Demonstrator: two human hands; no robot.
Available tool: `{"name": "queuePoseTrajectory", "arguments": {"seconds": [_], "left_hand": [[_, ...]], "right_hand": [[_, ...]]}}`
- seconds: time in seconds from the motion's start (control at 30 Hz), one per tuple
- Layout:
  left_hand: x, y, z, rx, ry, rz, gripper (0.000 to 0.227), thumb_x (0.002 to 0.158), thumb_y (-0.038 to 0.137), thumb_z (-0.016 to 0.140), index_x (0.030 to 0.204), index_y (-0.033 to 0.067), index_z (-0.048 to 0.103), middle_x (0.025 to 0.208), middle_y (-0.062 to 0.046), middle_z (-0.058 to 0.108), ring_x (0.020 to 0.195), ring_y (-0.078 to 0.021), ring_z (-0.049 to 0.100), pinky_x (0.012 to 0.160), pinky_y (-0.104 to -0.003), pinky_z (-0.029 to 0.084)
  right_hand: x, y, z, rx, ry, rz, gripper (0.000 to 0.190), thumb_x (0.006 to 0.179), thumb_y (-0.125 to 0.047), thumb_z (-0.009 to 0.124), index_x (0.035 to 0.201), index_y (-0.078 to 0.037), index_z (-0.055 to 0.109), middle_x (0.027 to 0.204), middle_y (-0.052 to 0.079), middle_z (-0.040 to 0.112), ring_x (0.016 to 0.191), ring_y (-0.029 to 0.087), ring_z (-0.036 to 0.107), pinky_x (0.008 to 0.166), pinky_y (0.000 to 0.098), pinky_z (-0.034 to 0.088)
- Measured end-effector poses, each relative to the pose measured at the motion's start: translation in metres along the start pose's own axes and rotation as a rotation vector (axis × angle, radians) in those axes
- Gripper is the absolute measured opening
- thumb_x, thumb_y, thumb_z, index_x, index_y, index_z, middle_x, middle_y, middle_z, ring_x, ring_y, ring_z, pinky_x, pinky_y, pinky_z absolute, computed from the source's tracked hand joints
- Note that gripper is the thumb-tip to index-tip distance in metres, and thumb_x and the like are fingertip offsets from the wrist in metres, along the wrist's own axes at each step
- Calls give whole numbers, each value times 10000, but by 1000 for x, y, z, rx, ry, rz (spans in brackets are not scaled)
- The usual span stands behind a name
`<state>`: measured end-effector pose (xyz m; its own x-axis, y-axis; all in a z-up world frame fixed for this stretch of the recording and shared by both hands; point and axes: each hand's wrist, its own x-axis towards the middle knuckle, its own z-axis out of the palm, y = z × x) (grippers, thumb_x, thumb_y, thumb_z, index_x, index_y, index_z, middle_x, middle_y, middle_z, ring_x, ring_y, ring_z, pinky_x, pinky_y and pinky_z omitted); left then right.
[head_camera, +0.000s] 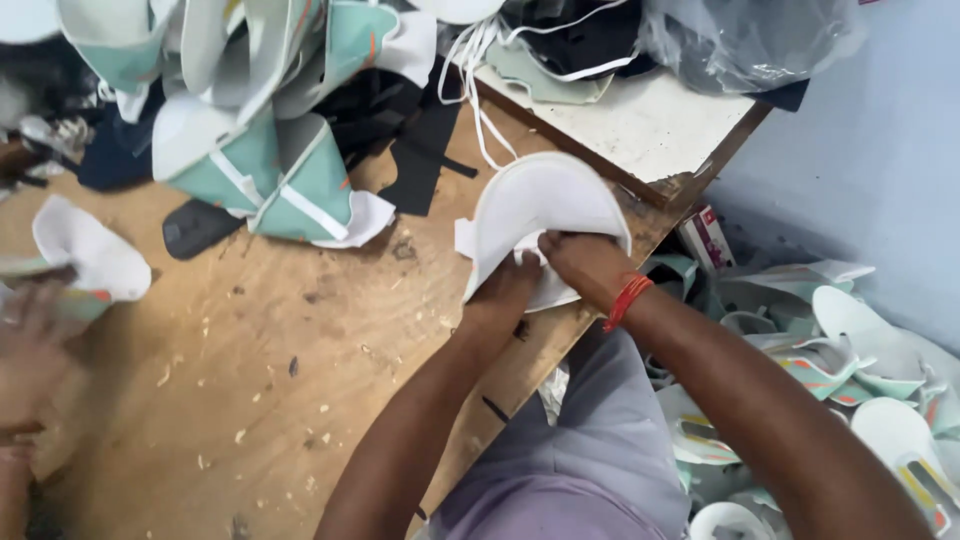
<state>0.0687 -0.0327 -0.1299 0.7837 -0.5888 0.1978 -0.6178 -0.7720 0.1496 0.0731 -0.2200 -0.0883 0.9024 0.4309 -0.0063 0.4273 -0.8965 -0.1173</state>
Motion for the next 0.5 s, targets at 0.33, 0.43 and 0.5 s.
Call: {"name": "queuePoseTrajectory", "arguments": {"seconds": [0.33,0.43,0.5], "left_hand": [[9,9,-3,34,-126,-72,307,1002,92,493,1292,27,572,1283,-222,634,1281,-359,593,1122,-456,448],[5,13,0,-386,124,-80,439,900,4,537,1337,-11,508,1343,-260,566,1326,-388,499,1134,-453,381],[4,21,-19,-933,221,-240,489,918,-50,511,1404,-29,453,1377,-273,527,1336,-400,452,1122,-445,359]], "right_hand": [[-11,4,-26,-6,51,-11,267,973,-140,496,1183,-16,604,1097,220,680,1005,399,684,848,499,542],[-21,-1,-28,67,20,-12,349,970,-243,555,1248,-40,616,1128,216,689,1022,409,671,885,520,516],[-28,0,-14,110,-1,-5,396,977,-304,583,1283,-54,619,1146,210,694,1041,411,664,914,526,503]]}}
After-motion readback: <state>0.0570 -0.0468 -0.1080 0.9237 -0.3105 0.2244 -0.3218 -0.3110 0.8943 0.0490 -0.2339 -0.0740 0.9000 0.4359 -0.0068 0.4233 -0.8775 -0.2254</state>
